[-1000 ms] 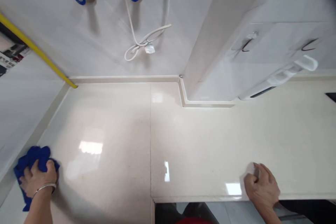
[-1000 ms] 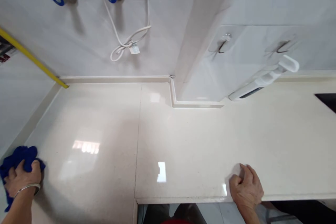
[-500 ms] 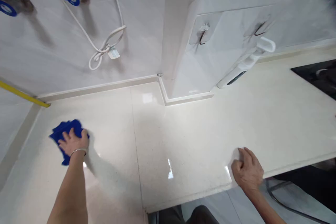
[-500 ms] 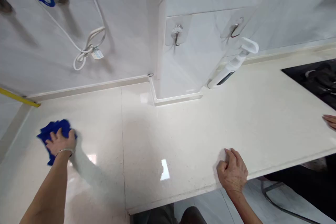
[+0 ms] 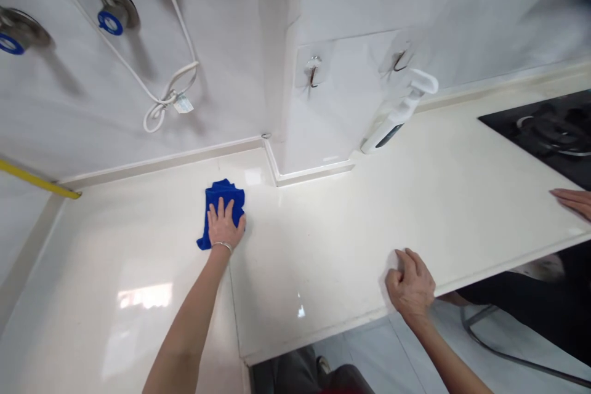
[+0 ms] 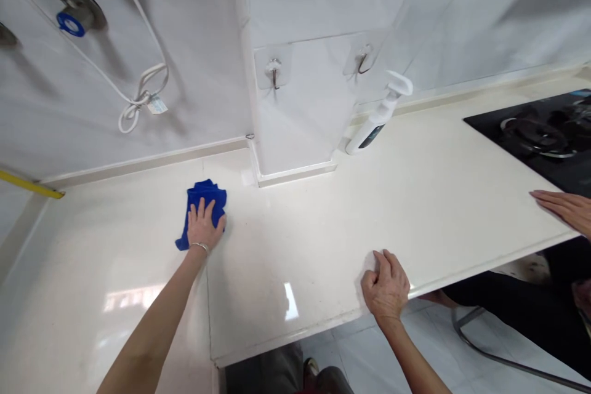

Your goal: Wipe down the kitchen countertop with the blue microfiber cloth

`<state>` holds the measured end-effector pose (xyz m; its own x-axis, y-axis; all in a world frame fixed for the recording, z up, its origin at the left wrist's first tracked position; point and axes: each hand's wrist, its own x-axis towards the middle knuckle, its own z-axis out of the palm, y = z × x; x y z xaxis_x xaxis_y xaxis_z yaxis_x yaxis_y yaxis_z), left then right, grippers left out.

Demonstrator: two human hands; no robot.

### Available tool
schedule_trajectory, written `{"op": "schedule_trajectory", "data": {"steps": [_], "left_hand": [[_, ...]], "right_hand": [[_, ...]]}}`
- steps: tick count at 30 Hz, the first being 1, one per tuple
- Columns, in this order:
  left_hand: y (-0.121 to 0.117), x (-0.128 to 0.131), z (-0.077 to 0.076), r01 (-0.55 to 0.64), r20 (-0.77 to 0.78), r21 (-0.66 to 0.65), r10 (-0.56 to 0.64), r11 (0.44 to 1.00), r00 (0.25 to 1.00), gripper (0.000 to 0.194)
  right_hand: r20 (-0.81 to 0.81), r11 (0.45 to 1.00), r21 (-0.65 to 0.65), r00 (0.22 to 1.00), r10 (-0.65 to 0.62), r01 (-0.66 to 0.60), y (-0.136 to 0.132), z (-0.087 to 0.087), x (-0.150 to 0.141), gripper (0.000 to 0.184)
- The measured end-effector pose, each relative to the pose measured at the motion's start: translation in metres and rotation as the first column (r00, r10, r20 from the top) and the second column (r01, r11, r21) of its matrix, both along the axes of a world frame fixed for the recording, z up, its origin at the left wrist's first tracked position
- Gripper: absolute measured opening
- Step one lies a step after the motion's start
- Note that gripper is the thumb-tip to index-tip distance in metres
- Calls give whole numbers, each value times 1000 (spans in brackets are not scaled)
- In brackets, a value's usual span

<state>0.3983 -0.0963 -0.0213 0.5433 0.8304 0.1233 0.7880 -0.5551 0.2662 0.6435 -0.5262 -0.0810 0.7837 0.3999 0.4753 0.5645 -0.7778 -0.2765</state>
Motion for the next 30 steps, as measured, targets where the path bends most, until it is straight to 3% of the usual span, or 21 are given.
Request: {"op": "schedule_trajectory", "data": {"steps": [5,11,14,16,19,23,26,30], "left_hand": [[-86,4,-4,181,2,23,-182,983,983,65],[-204,24,-7,442,56,-12,-440,897,896,70],[-243,30,-8,532,92,-34,-527,846,845,73],[-257,31,-9,588,105,-30,-582,808,806,74],[-259,28,-8,652,91,-28,-647,758,757,72],[-228,20,-6,679,37,-15,-678,734,734,64],[-188,18,-8,595,33,38,-596,803,802,56],[-134,29,-7,364,58,64,-367,929,928,52]], "right_hand": [[-8,999,33,1000,-9,9,4,-4,-2,47],[-12,999,42,1000,-3,4,7,-7,-3,48],[2,998,58,1000,8,-8,7,-9,-2,48],[15,998,68,1000,10,-11,7,-10,-3,47],[28,998,68,1000,11,-13,6,-9,-4,46],[34,998,58,999,22,-24,6,-8,-5,47],[28,998,52,999,16,-17,6,-8,-4,48],[-11,1000,14,1000,-2,2,6,-8,-3,50]]}}
